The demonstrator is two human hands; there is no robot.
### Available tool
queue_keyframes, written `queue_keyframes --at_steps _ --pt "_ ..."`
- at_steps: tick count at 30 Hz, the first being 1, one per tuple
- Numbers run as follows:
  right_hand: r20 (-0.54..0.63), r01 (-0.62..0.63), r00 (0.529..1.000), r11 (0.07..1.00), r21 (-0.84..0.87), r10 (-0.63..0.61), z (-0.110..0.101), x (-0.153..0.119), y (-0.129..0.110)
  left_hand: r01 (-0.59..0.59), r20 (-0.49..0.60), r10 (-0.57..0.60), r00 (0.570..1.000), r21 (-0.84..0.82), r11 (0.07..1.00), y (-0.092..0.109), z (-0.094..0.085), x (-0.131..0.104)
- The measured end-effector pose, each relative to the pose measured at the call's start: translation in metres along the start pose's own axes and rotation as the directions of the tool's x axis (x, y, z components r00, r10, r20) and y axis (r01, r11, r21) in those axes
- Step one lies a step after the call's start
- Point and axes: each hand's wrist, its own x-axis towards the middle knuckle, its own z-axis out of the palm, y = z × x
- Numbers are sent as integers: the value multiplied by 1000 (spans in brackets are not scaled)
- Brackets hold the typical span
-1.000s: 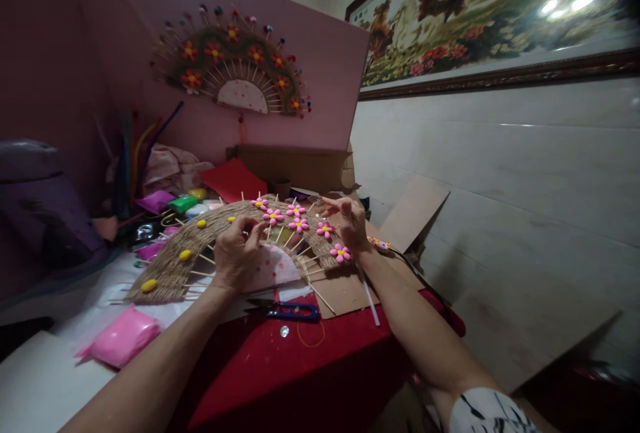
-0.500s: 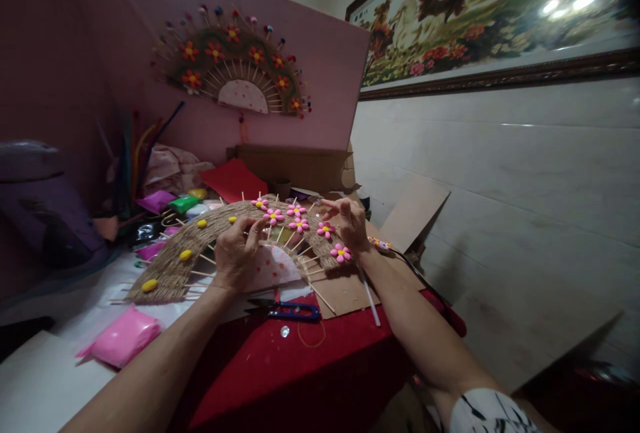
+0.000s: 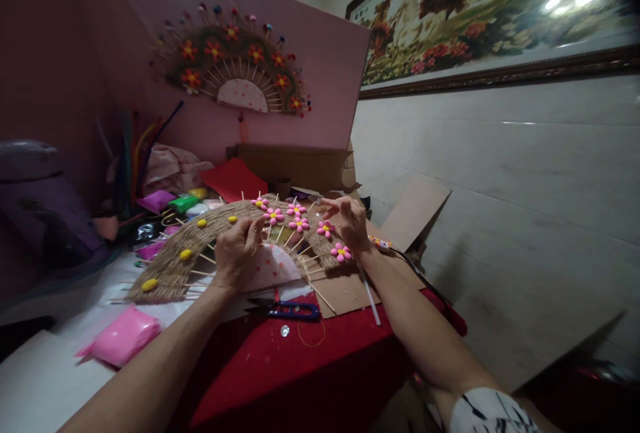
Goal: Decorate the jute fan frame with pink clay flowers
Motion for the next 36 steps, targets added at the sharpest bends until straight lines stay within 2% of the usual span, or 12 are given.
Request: queue_keyframes --at_steps 36 --pt "46 -23 999 999 35 21 0 -2 -2 7 11 -8 1000 34 999 1 1 -1"
